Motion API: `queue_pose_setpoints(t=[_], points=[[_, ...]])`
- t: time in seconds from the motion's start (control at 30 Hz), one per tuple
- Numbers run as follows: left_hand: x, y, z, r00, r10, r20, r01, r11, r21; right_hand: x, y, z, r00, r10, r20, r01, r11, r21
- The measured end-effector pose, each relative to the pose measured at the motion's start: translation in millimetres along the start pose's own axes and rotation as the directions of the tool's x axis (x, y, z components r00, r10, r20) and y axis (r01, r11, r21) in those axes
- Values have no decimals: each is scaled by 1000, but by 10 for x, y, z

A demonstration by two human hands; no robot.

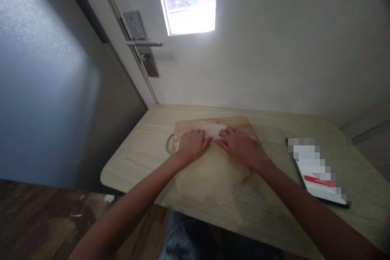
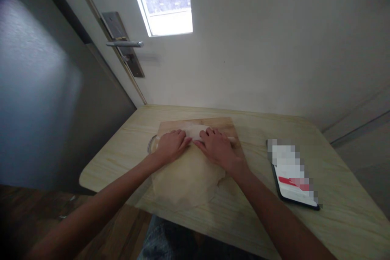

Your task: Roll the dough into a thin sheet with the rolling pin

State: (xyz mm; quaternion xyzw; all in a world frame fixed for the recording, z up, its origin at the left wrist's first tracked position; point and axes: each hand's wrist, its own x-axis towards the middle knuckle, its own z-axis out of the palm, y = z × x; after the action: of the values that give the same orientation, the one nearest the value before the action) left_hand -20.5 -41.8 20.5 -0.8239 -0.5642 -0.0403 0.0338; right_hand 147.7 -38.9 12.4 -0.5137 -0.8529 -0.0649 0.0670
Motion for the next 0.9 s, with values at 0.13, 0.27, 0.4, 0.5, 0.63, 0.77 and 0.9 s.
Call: queue_pose_setpoints(t=[0.13, 0.27, 0.4, 0.5, 0.63, 0.77, 0.9], points=[[159, 2, 9, 995, -90, 41, 90, 996, 7, 138, 41, 5, 997, 17, 73, -20, 999, 38], [216, 16, 52, 992, -126, 29, 125, 992, 28, 173, 34, 1, 996, 57, 74, -59, 998, 34], [233, 4, 85, 991, -136, 20, 135, 990, 30, 181, 32, -2, 994, 68, 90, -72, 997, 38], [247, -4, 97, 988, -149, 28, 148, 989, 28, 193, 34, 2, 994, 75, 84, -78, 996, 43], [251, 7, 102, 987, -161, 23, 160, 986, 38, 195, 27, 14, 993, 84, 78, -87, 995, 45], [217, 32, 89, 987, -157, 14, 157, 987, 32, 162, 10, 16, 995, 80, 61, -83, 996, 43], [94, 77, 66, 990, -133, -45, 135, 990, 28, 74, -34, -10, 999, 47, 8, -47, 999, 12]])
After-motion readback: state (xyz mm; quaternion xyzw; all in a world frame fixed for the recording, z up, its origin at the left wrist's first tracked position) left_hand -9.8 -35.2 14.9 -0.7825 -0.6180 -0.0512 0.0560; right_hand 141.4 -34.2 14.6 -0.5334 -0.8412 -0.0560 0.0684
